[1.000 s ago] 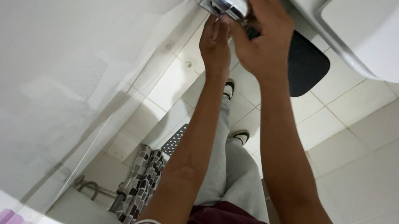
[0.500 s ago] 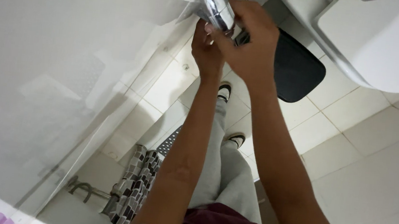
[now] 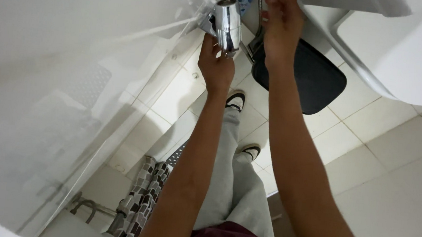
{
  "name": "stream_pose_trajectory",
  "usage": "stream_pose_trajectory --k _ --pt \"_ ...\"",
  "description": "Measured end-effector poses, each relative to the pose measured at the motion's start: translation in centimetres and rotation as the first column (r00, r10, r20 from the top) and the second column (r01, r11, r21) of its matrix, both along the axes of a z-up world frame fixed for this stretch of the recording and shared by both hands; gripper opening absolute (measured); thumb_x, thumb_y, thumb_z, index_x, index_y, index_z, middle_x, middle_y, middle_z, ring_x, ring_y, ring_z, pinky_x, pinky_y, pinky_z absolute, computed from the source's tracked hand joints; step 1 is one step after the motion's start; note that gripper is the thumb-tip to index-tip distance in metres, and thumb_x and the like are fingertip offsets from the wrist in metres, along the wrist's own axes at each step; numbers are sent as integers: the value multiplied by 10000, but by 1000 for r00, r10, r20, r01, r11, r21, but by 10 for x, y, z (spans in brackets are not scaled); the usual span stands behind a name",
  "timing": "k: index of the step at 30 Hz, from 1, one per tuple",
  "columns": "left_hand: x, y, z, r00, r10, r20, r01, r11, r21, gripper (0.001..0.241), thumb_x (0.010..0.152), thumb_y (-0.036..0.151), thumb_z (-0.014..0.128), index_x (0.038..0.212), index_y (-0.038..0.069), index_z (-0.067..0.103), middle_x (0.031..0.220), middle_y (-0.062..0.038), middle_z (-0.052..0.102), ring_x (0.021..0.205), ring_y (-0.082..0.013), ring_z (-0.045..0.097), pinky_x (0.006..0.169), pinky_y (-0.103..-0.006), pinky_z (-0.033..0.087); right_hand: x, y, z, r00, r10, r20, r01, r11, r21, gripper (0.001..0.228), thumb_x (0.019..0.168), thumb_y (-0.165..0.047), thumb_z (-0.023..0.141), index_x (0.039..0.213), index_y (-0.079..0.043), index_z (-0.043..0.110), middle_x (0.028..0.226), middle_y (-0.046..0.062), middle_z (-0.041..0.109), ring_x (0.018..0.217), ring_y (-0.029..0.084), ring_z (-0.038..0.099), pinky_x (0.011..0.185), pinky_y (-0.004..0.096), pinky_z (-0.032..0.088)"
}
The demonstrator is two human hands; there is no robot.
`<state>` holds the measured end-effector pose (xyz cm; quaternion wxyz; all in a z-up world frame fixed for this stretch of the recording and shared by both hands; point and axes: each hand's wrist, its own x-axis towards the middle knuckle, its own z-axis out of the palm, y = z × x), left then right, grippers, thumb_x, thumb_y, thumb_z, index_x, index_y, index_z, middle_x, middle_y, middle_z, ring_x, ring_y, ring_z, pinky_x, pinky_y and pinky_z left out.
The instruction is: Cleaning the bathroom floor and toilet bowl using a brush.
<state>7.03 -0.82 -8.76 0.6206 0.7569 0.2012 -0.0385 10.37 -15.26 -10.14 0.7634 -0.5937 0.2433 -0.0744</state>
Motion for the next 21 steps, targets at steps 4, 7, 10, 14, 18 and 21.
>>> stream_pose_trajectory --k 4,7,10,14,18,21 --pt "3 2 2 997 -28 -70 30 999 31 572 936 -77 653 1474 70 526 1211 -95 701 1075 -193 705 942 -310 562 28 -9 -63 979 23 -201 -81 955 -286 395 1002 -245 645 1372 -124 585 1302 111 676 1063 265 647 873 387 546" --pt "1 5 -2 996 -33 -80 35 999 14 576 938 -92 613 1483 70 519 1226 -99 699 1088 -197 709 949 -314 567 42 -15 -107 983 41 -177 -124 863 -490 396 1029 -262 695 1380 -110 592 1363 132 668 1231 313 654 1002 421 550" --pt "4 5 2 996 -25 -88 25 1000 -3 615 911 -116 571 1492 77 512 1238 -98 696 1092 -200 708 942 -317 567 59 -11 -120 978 62 -197 -161 826 -540 365 1036 -308 717 1342 -128 632 1350 134 689 1236 316 668 1024 424 555" --pt "8 5 14 992 -41 -120 41 999 -3 631 889 -116 594 1479 92 504 1229 -82 687 1106 -188 694 918 -312 576 69 -3 -148 1000 -23 18 29 744 -667 349 968 -365 794 1191 -118 690 1170 115 767 1111 288 744 933 408 615" --pt "5 8 0 992 -70 -103 71 997 13 587 923 -112 616 1469 88 533 1237 -89 697 1112 -199 702 942 -316 575 61 1 -119 999 43 4 -29 742 -670 255 995 -354 766 1079 -121 703 1000 69 783 979 245 783 800 374 627" --pt "-1 9 -9 995 -89 -54 91 995 37 610 925 -111 638 1489 83 512 1263 -103 681 1098 -214 699 955 -327 579 42 -5 -78 995 95 -13 -78 726 -683 188 1074 -327 682 1110 -145 714 878 40 737 826 167 768 755 346 617"
